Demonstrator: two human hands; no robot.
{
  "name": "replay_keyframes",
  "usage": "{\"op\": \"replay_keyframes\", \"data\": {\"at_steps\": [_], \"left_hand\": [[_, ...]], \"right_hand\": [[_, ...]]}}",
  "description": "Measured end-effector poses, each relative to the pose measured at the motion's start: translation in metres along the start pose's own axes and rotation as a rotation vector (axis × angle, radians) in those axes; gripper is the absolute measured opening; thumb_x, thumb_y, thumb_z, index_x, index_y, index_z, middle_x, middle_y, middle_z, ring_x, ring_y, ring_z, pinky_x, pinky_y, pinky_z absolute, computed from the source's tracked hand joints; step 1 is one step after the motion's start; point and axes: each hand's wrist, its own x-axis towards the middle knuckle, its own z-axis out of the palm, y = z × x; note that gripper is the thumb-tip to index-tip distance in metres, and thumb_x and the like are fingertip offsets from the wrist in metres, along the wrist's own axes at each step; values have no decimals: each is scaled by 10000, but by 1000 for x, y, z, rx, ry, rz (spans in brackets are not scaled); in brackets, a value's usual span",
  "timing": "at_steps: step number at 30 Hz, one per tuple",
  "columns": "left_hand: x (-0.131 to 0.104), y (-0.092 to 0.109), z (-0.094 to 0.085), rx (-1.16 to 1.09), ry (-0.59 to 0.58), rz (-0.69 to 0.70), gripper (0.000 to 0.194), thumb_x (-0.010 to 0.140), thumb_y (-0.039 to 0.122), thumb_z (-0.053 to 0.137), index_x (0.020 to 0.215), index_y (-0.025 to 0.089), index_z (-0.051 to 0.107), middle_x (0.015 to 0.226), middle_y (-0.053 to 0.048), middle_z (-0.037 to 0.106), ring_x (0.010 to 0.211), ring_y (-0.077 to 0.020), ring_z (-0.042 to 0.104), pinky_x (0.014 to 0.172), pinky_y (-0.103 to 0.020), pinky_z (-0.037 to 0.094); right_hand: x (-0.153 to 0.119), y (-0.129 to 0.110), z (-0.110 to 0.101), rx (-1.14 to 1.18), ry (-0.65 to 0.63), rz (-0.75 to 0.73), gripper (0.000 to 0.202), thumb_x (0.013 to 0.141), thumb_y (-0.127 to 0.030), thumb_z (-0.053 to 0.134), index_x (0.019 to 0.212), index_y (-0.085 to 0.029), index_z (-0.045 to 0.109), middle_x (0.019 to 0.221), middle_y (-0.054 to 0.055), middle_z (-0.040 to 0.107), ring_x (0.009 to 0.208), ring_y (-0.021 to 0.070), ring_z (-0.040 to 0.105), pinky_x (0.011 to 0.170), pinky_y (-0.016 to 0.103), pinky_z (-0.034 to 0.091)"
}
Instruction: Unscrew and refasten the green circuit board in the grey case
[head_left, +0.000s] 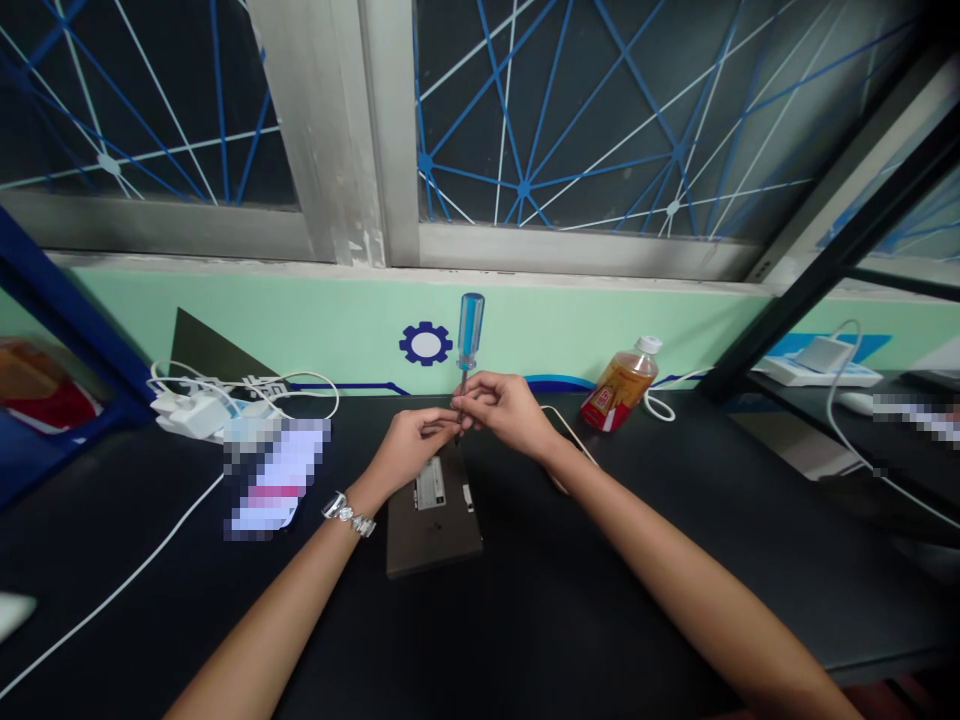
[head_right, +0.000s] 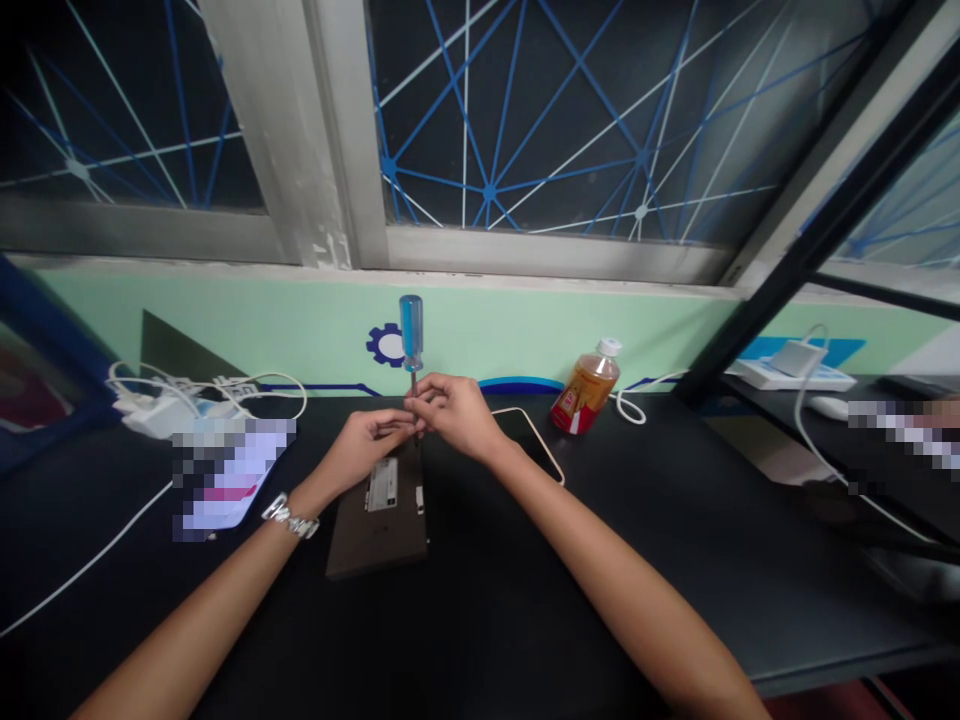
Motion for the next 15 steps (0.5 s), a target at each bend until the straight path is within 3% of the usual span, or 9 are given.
{"op": "replay_keyframes", "data": {"at_steps": [5,9,15], "left_hand": [[0,-6,-3,52,39,47,209,866,324,663,899,131,735,906,-88,769,859,-211,716,811,-305,547],[0,-7,3,45,36,66,196,885,296,635,951,135,726,865,-64,767,831,-200,714,804,-296,538],[-1,-3,4,73,42,29,246,886,351,635,915,131,740,914,-86,773,868,-225,717,806,-315,548]], "right_hand": [[-4,-10,2,27,-110,38,256,892,-359,616,1009,-132,635,835,52,695,595,104,647,541,209,479],[-5,-12,5,-19,-160,40,267,920,-345,568,1071,-134,629,715,19,669,587,112,642,541,205,460],[-3,-2,3,-118,17,16,264,812,-393,705,919,-171,608,711,8,671,575,142,662,536,229,487]]}}
